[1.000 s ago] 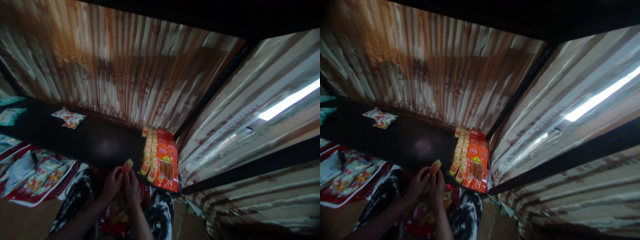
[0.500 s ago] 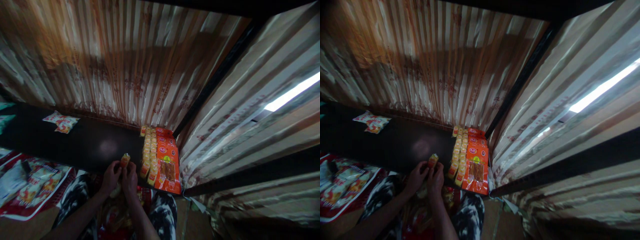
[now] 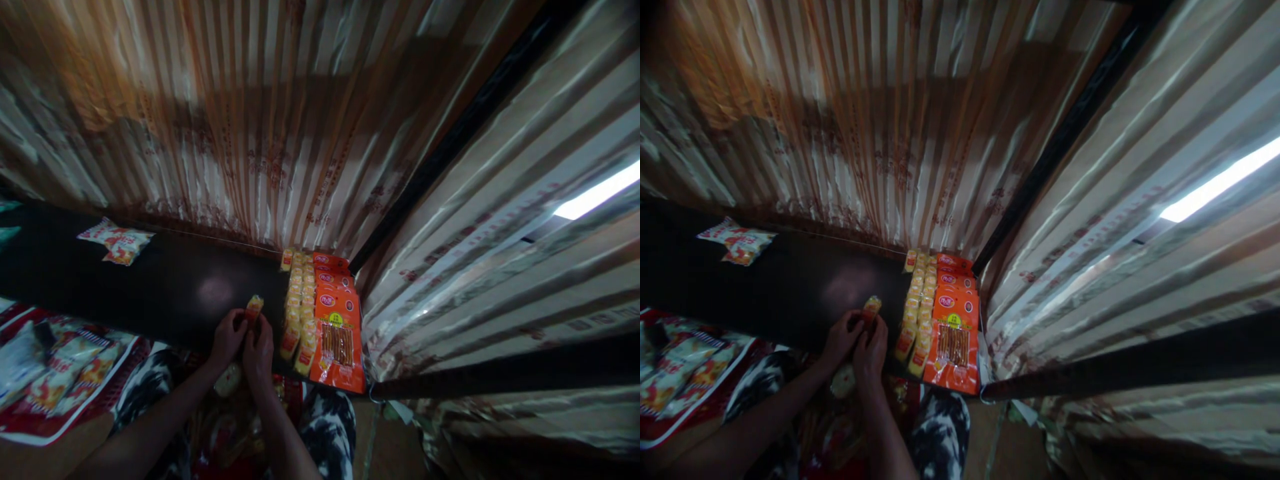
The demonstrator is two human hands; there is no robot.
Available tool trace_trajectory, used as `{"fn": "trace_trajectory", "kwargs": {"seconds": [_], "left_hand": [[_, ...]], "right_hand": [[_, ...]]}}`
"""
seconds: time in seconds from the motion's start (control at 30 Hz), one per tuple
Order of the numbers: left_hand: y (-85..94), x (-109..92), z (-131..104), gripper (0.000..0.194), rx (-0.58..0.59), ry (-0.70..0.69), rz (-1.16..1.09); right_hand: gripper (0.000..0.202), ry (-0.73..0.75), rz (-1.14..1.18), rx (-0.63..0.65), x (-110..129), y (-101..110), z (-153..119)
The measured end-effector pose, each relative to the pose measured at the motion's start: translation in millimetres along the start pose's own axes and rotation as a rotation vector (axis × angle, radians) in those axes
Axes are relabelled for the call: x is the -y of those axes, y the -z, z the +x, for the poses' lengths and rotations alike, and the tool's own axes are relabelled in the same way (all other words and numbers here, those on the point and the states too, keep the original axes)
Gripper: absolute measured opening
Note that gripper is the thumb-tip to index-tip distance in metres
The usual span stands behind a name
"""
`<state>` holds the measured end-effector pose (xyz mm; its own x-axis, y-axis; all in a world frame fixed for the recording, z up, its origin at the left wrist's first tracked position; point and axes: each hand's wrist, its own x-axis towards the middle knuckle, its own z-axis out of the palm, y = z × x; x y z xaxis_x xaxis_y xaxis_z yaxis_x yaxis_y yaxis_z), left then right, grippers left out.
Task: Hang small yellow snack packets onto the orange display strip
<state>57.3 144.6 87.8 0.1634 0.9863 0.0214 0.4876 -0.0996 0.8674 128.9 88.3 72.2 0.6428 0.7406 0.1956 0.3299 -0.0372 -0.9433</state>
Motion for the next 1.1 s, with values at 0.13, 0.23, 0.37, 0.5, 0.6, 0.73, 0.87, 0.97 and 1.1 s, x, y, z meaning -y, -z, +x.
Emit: {"fn": "trace_trajectory", "kwargs": {"seconds": [0.13,0.23,0.37,0.5,0.6,0.73,0.87,0.97,1.1], "left_hand": [[-7.7,-3.6,12.1,0.021,0.013,-0.032,-0.011],[-13.9,-6.3,20.3,0.019,-0.002,-0.037,-0.028],[-20.7,-9.9,30.3,0.018,-0.007,-0.052,-0.082],[-25.7,-14.5,39.6,0.019,0.015,-0.03,-0.092],[-30.4,-17.0,45.7,0.02,0.012,-0.018,-0.105],[-38.1,-18.0,52.0,0.025,0.039,-0.036,-0.195],[-44.9,-20.0,57.1,0.024,0.06,-0.02,-0.278],[-49.7,-22.5,61.8,0.023,0.073,0.004,-0.314],[-56.1,-26.8,70.3,0.023,0.075,-0.003,-0.352]], "right_hand": [[0.047,-0.014,0.025,0.02,-4.7,-5.9,7.2],[0.049,0.001,-0.026,-0.003,-9.7,-11.1,13.4],[0.05,0.042,-0.105,-0.054,-15.5,-15.0,21.5],[0.051,0.023,-0.088,-0.021,-16.1,-15.4,30.5],[0.05,-0.034,-0.034,-0.04,-14.1,-16.7,38.3],[0.053,-0.092,0.0,-0.064,-12.4,-19.2,47.7],[0.053,-0.104,0.015,-0.105,-11.5,-19.8,54.8],[0.054,-0.108,0.033,-0.105,-9.8,-20.2,60.4],[0.053,-0.096,0.009,-0.138,-8.7,-23.8,70.4]]}}
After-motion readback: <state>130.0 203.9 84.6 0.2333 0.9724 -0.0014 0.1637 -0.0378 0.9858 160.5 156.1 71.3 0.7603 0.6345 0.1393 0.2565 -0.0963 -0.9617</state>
